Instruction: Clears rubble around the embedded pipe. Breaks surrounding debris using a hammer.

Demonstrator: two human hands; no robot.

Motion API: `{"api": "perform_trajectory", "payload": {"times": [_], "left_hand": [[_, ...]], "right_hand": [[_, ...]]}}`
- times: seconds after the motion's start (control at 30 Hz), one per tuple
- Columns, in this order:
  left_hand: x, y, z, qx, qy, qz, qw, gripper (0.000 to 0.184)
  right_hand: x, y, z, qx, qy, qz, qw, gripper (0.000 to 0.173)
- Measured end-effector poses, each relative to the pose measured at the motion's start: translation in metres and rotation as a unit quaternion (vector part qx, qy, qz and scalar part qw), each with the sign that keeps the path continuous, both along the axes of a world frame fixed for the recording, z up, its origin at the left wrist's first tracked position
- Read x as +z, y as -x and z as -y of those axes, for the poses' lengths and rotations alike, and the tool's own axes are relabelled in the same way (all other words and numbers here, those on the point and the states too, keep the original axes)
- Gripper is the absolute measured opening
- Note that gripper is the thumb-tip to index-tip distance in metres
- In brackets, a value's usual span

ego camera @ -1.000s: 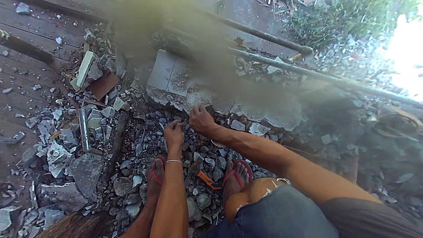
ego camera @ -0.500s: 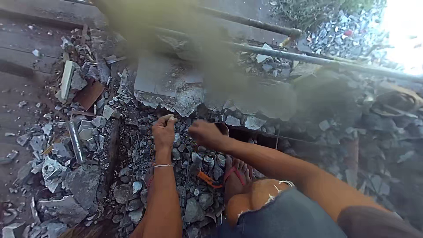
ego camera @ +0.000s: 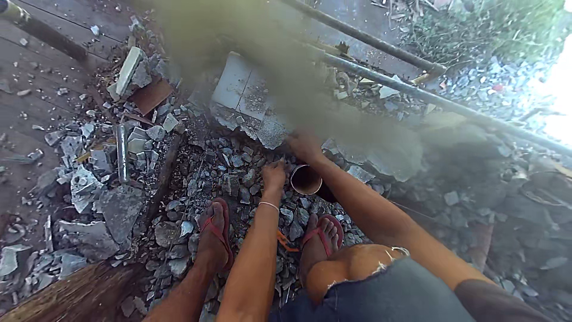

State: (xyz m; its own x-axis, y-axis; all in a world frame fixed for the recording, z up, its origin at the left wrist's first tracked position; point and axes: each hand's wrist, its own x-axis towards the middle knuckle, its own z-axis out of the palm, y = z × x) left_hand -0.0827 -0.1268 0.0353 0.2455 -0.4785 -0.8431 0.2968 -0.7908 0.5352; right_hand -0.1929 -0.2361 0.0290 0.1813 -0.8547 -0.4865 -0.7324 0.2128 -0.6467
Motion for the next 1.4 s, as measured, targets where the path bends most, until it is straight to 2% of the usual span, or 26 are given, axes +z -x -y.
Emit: {"api": "perform_trajectory", "payload": {"times": [0.1, 0.2, 0.37, 0.53, 0.67, 0.73, 0.8, 0.9, 1.0, 1.07, 1.2, 1.3, 1.4], "left_hand": [[-0.002, 0.005, 0.006, 0.073, -0.027, -0.044, 0.996, 0.028], [-0.005, 0.003, 0.007, 0.053, -0.025, -0.031, 0.998, 0.021], [-0.013, 0.002, 0.004, 0.012, -0.035, -0.002, 0.999, 0.02], [-0.013, 0.002, 0.002, 0.024, -0.035, -0.015, 0.999, 0.021], [-0.014, 0.006, 0.008, 0.079, -0.026, -0.029, 0.996, 0.017], [-0.016, 0.011, 0.002, 0.126, 0.013, -0.036, 0.991, 0.015], [-0.019, 0.01, -0.014, 0.146, 0.05, -0.084, 0.985, 0.018], [-0.022, -0.012, -0.034, 0.065, 0.043, -0.095, 0.992, 0.023], [-0.014, -0.046, -0.049, 0.001, 0.048, -0.065, 0.997, 0.024], [-0.004, -0.065, -0.036, 0.003, 0.056, -0.018, 0.998, 0.023], [0.027, -0.102, -0.009, -0.055, 0.116, 0.096, 0.987, 0.023], [0.052, -0.111, 0.009, -0.041, 0.18, 0.127, 0.975, 0.022], [0.069, -0.112, 0.02, -0.035, 0.219, 0.145, 0.964, 0.02]], "right_hand": [[0.004, -0.002, 0.006, 0.016, -0.032, -0.015, 0.999, 0.027], [0.005, -0.004, 0.012, 0.02, -0.062, -0.031, 0.997, 0.03], [0.01, -0.008, 0.011, 0.034, -0.043, -0.063, 0.997, 0.032], [0.013, -0.012, 0.009, 0.036, -0.038, -0.07, 0.996, 0.032], [0.017, -0.018, -0.001, 0.017, -0.04, -0.047, 0.998, 0.027], [0.027, -0.032, -0.019, 0.081, -0.005, -0.056, 0.995, 0.021], [0.029, -0.046, -0.045, 0.184, 0.087, -0.085, 0.975, 0.011], [0.023, -0.051, -0.045, 0.276, 0.167, -0.144, 0.936, 0.011], [0.023, -0.052, -0.051, 0.3, 0.169, -0.154, 0.926, 0.012], [0.021, -0.055, -0.049, 0.316, 0.186, -0.154, 0.918, 0.012], [0.012, -0.066, -0.066, 0.354, 0.187, -0.153, 0.903, 0.017], [-0.002, -0.068, -0.103, 0.418, 0.125, -0.137, 0.889, 0.02], [0.006, -0.061, -0.097, 0.409, 0.138, -0.088, 0.898, 0.022]]}}
